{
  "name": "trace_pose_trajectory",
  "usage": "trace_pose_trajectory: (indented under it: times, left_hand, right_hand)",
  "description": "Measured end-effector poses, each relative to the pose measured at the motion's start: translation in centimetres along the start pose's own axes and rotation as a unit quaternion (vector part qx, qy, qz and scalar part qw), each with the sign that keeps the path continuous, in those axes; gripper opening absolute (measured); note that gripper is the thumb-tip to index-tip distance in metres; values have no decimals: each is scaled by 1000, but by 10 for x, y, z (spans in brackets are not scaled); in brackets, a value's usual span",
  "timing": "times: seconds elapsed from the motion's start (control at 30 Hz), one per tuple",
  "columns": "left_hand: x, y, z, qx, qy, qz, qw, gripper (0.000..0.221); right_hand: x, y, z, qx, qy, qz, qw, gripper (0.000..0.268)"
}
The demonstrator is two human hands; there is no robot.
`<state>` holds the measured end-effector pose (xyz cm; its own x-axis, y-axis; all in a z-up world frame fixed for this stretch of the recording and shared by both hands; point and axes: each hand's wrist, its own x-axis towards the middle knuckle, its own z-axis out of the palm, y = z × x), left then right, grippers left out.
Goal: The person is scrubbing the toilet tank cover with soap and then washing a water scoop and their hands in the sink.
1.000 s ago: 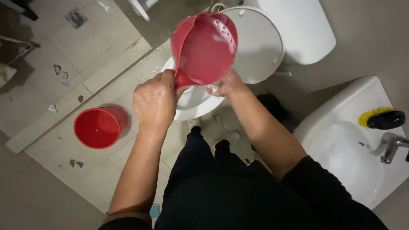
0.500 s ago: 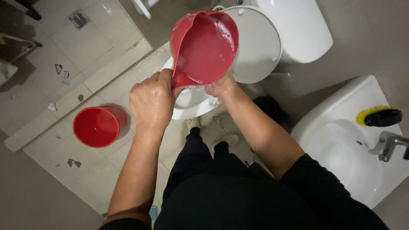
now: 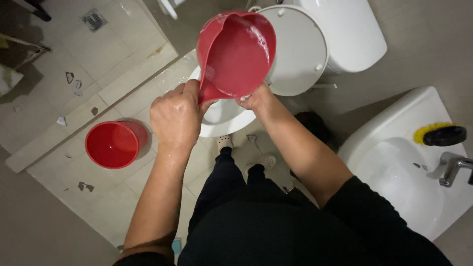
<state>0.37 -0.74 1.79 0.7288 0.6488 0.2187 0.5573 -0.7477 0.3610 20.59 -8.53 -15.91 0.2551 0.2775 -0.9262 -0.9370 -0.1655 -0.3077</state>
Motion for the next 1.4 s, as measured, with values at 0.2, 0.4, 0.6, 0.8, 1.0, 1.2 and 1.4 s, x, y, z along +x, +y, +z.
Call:
trace_pose_trajectory:
  times: [0.2, 0.4, 0.6, 0.8, 1.0, 1.2, 1.4]
  left_hand:
    - [-3, 1, -2, 21, -24, -3, 999, 42]
    - [-2, 4, -1, 30, -7, 6, 1000, 42]
    - [-5, 13, -1, 25, -19, -1, 1000, 43]
    - [-7, 28, 1, 12, -10, 0, 1000, 45]
    - [-14, 46, 10, -57, -88, -96, 990, 51]
    - [-35, 64, 34, -110, -154, -171, 967, 52]
    - [-60, 107, 53, -169, -181, -184, 951, 50]
  right_hand:
    - [-13, 5, 2, 35, -369, -169, 913, 29]
    - [-25, 4, 9, 159, -203, -94, 962, 28]
    - [-23, 3, -1, 48, -166, -149, 973, 28]
    - [-13, -5, -30, 60, -221, -159, 960, 28]
    - [-55, -26, -47, 89, -149, -102, 980, 33]
    - [-69, -28, -91, -42, -65, -280, 957, 26]
    - [-115, -27, -138, -254, 66, -691, 674, 10]
